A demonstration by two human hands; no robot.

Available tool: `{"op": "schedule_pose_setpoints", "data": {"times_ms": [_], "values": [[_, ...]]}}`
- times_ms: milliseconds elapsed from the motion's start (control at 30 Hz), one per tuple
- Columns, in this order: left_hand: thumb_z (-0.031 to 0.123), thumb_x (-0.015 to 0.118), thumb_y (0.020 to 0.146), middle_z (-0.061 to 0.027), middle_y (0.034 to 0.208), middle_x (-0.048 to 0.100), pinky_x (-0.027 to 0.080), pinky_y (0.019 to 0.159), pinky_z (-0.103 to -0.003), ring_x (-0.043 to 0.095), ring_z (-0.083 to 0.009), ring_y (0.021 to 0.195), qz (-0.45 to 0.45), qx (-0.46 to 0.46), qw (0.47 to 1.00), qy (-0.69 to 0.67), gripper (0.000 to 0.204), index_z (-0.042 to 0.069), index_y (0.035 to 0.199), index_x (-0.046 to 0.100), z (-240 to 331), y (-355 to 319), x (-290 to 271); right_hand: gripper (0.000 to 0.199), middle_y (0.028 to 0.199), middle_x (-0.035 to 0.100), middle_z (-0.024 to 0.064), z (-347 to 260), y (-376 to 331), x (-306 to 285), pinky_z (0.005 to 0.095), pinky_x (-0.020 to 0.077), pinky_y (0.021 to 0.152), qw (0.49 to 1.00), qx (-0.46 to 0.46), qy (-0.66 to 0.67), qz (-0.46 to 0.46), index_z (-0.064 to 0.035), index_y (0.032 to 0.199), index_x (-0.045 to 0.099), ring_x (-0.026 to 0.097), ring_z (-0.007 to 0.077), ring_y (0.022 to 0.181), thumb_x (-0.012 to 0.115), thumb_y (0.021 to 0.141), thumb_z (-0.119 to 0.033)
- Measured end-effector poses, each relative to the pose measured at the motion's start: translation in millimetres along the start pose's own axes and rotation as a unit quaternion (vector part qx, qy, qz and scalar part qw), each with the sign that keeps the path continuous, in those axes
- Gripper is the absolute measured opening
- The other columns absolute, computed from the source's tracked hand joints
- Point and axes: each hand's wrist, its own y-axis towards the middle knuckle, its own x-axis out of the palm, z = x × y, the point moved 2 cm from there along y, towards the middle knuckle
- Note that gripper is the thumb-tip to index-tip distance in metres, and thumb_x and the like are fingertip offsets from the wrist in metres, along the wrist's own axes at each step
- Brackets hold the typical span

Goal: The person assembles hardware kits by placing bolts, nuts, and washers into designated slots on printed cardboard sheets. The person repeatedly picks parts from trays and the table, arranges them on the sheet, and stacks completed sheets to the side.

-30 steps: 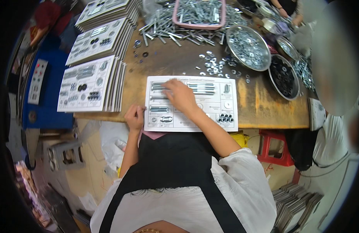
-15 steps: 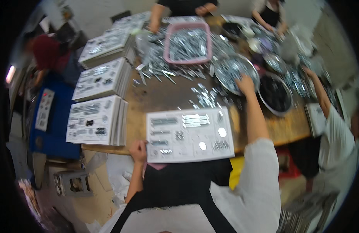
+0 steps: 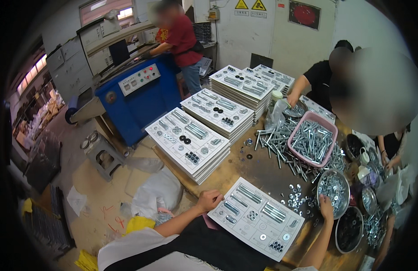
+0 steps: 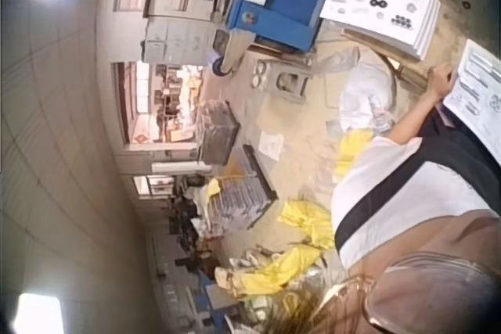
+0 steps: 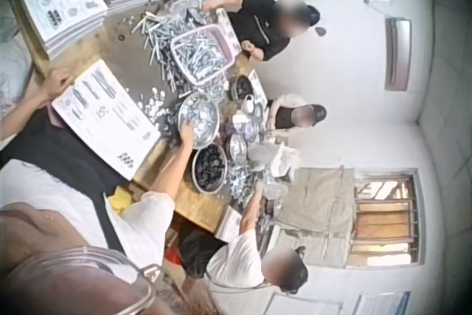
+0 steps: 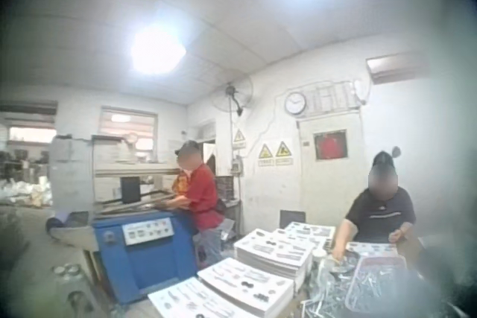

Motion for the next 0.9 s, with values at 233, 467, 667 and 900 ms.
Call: {"op": "schedule_pose_setpoints", "data": {"times_ms": [233, 467, 667, 900], "values": [[0.021, 0.060, 0.088, -0.0116, 0.072, 0.060, 0.049, 0.055, -0.041, 0.061, -0.0335, 0.064, -0.013, -0.023, 1.000, 0.000, 0.022, 0.006, 0.071, 0.060, -4.4, -6.6, -1.3, 0.067, 0.117, 0.059, 0.0294, -30.6, -15.3, -0.3, 0.0474, 0.0416, 0.095, 0.998, 0.000, -0.038, -0.049, -0.0008, 0.116, 0.058, 0.054, 0.0465, 0.113, 0.027, 0.100, -0.058], [0.022, 0.060, 0.087, -0.0093, 0.073, 0.061, 0.050, 0.058, -0.041, 0.063, -0.0313, 0.066, -0.006, -0.005, 1.000, -0.008, 0.020, 0.008, 0.073, 0.063, 3.5, -2.2, -8.9, 0.075, 0.120, 0.059, 0.0297, -21.0, -5.8, 6.4, 0.0480, 0.0385, 0.099, 0.998, 0.021, -0.047, -0.039, -0.0011, 0.125, 0.058, 0.052, 0.0472, 0.117, 0.020, 0.099, -0.061], [0.023, 0.060, 0.087, -0.0103, 0.070, 0.059, 0.050, 0.057, -0.042, 0.062, -0.0324, 0.064, -0.008, -0.027, 1.000, -0.009, 0.024, 0.006, 0.070, 0.062, 2.5, -4.4, -8.7, 0.063, 0.088, 0.065, 0.0300, -16.7, 4.4, 11.2, 0.0500, 0.0459, 0.081, 0.994, 0.040, -0.067, 0.072, 0.0040, 0.090, 0.069, 0.062, 0.0477, 0.092, 0.039, 0.097, -0.051], [0.021, 0.060, 0.087, -0.0100, 0.070, 0.059, 0.050, 0.057, -0.042, 0.062, -0.0319, 0.064, 0.001, -0.008, 0.999, -0.040, 0.021, 0.007, 0.072, 0.061, -2.2, -9.5, -9.9, 0.059, 0.072, 0.066, 0.0240, 28.7, 35.7, 23.2, 0.0515, 0.0439, 0.064, 0.993, 0.084, 0.045, 0.075, 0.0067, 0.080, 0.068, 0.060, 0.0390, 0.061, 0.055, 0.093, -0.050]]}}
